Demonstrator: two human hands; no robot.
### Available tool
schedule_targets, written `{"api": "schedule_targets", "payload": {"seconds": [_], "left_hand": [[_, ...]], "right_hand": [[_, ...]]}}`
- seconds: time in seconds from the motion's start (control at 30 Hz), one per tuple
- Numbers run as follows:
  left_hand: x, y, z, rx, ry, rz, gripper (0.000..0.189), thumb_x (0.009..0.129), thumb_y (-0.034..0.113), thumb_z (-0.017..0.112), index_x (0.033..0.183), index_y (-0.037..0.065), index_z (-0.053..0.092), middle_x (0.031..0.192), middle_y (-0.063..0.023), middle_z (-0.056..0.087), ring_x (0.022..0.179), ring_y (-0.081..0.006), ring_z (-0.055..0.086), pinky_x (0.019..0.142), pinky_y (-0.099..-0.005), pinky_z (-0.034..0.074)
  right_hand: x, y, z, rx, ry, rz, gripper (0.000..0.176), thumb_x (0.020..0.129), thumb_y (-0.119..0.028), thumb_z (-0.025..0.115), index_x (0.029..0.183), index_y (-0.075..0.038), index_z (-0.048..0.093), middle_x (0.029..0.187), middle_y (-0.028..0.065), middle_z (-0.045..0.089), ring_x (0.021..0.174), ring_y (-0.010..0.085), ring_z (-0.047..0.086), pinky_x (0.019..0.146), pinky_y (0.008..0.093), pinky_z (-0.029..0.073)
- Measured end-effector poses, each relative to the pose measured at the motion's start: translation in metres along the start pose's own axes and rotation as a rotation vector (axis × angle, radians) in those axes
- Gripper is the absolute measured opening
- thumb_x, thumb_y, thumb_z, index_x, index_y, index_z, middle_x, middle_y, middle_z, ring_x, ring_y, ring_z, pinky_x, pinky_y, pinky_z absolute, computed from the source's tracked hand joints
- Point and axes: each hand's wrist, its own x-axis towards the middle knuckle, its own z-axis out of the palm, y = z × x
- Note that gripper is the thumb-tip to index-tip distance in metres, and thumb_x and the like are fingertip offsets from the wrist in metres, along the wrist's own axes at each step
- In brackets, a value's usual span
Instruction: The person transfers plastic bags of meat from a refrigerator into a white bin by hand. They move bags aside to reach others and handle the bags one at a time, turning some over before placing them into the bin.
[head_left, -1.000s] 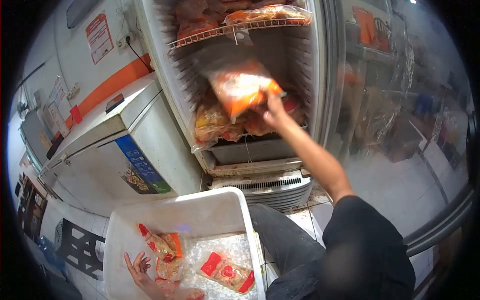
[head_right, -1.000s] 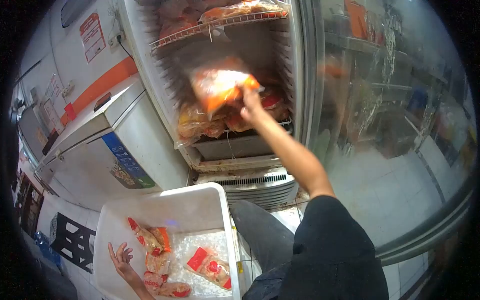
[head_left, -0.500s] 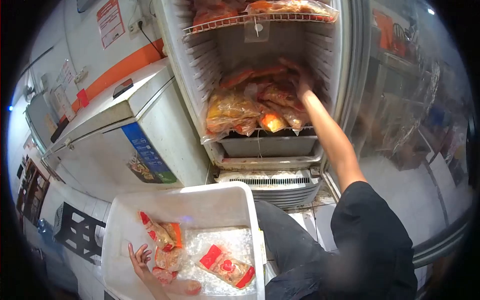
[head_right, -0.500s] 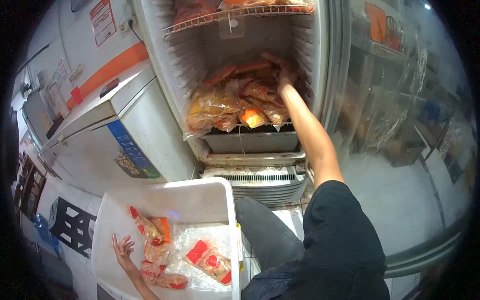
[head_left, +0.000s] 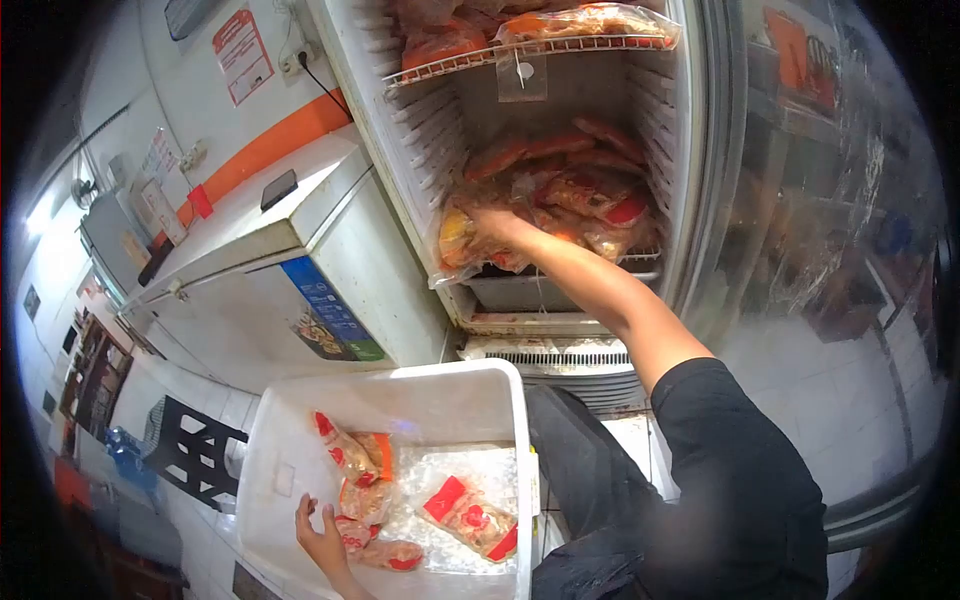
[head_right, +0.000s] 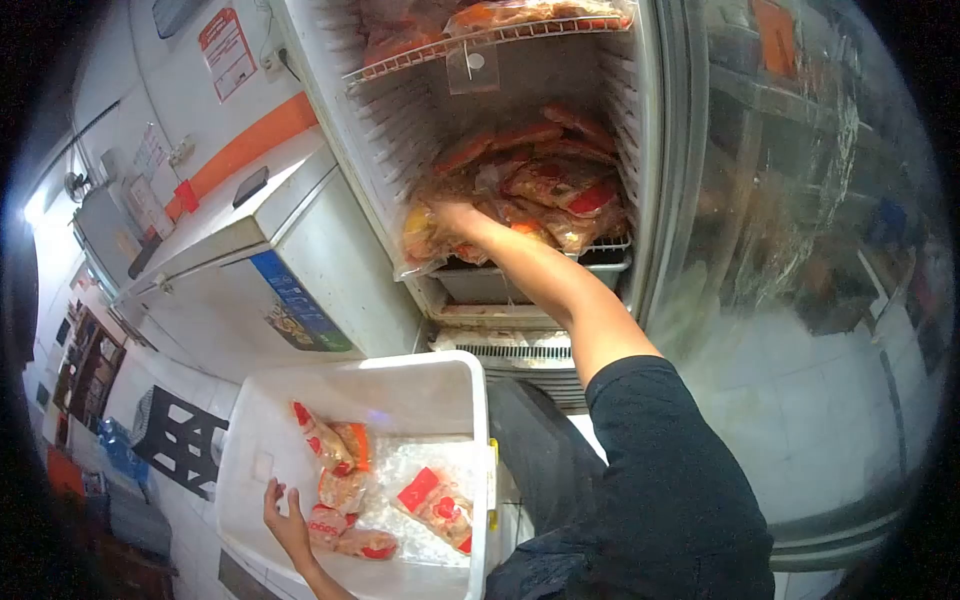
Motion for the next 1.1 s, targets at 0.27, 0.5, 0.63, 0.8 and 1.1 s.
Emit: {"api": "schedule_targets", "payload": {"seconds": [0.27,0.5,0.63,0.8,1.1], "left_hand": [[-0.067,-0.035,-0.041,0.621,0.197,-0.335,0.054,0.077,0.017,0.076,0.125,0.001,0.056,0.136,-0.0186,0.048,0.127,-0.0353,0.044,0.104,-0.0494,0.036],[-0.061,-0.094,-0.045,0.407,0.408,-0.423,0.066,0.071,0.014,0.08,0.129,0.0,0.052,0.143,-0.0267,0.038,0.134,-0.0401,0.034,0.111,-0.0454,0.029],[-0.058,-0.085,-0.043,0.485,0.315,-0.452,0.065,0.07,0.014,0.081,0.128,0.002,0.053,0.143,-0.0261,0.038,0.135,-0.0399,0.032,0.111,-0.0459,0.029],[-0.052,-0.097,-0.046,0.567,0.245,-0.507,0.067,0.067,0.015,0.082,0.127,0.005,0.054,0.147,-0.0244,0.033,0.136,-0.0404,0.03,0.11,-0.0477,0.03],[-0.037,-0.066,-0.051,0.612,0.17,-0.633,0.067,0.067,0.016,0.081,0.128,0.009,0.055,0.152,-0.0203,0.028,0.135,-0.0426,0.03,0.109,-0.0501,0.032]], "right_hand": [[0.021,0.03,-0.015,0.046,0.069,0.328,0.061,0.073,-0.026,0.069,0.131,-0.015,0.054,0.12,0.0187,0.062,0.112,0.0347,0.059,0.092,0.0421,0.047],[0.019,0.045,-0.029,0.259,0.234,0.38,0.046,0.077,-0.026,0.069,0.119,-0.009,0.062,0.119,0.0193,0.063,0.112,0.0338,0.059,0.092,0.0405,0.048],[0.025,0.064,-0.037,0.473,0.157,0.357,0.052,0.074,-0.03,0.076,0.117,-0.006,0.063,0.117,0.0158,0.065,0.11,0.0279,0.06,0.092,0.0366,0.047],[0.045,0.083,-0.059,0.4,0.03,0.371,0.058,0.074,-0.035,0.079,0.121,-0.006,0.063,0.117,0.0124,0.065,0.109,0.0222,0.06,0.091,0.0334,0.047],[0.078,0.089,-0.117,0.655,0.761,0.253,0.047,0.086,-0.029,0.069,0.12,0.001,0.059,0.114,0.0099,0.064,0.104,0.0163,0.058,0.087,0.0317,0.047]]}}
